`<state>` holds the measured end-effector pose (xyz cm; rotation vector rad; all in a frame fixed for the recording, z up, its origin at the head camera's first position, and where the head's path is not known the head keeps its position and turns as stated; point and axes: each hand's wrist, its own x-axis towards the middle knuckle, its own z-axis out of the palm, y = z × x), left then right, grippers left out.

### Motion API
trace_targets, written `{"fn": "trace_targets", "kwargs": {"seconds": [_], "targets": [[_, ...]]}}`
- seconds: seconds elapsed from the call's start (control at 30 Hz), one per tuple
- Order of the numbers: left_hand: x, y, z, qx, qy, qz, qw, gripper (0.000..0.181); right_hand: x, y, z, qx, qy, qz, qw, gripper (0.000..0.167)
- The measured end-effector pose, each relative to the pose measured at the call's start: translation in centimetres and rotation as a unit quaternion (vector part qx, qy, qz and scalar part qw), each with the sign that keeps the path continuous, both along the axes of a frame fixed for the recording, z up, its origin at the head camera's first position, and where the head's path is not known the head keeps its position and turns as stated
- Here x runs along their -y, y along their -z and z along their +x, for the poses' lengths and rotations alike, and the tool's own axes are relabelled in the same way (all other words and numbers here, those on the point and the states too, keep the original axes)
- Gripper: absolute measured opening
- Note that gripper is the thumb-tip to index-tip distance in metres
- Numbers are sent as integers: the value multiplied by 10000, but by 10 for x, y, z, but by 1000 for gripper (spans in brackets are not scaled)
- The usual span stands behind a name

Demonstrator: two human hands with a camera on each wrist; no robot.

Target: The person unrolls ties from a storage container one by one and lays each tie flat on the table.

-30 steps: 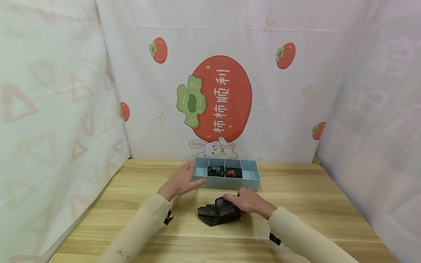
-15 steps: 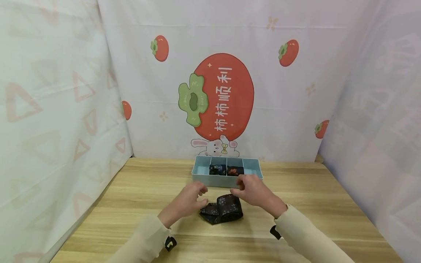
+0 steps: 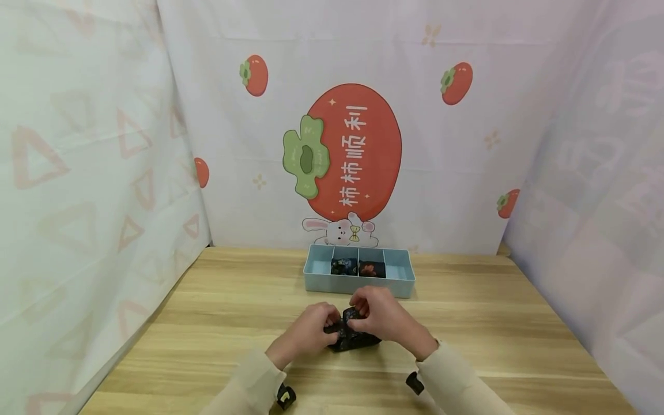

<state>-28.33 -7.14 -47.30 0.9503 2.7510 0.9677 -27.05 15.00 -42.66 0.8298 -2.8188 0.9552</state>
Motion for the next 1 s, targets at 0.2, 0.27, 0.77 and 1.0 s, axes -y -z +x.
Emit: {"fn": "trace_targets", "kwargs": {"seconds": [0.2,0.27,0.77,1.0], "targets": [[1,12,2,-61,24,-21,10000,22,8,10,-1,94,-272,203,9994,26],[1,12,3,-43,41,-58,10000,24,9,11,-1,36,-308,312,9990,26],[1,24,-15,-312,336,-231,9987,29,7,12,-4,-136,-89,767,9969,33],[2,37,-23,-425,374,-295,9980,29,0,7,-3,-95,-38,753,9971,31]]}}
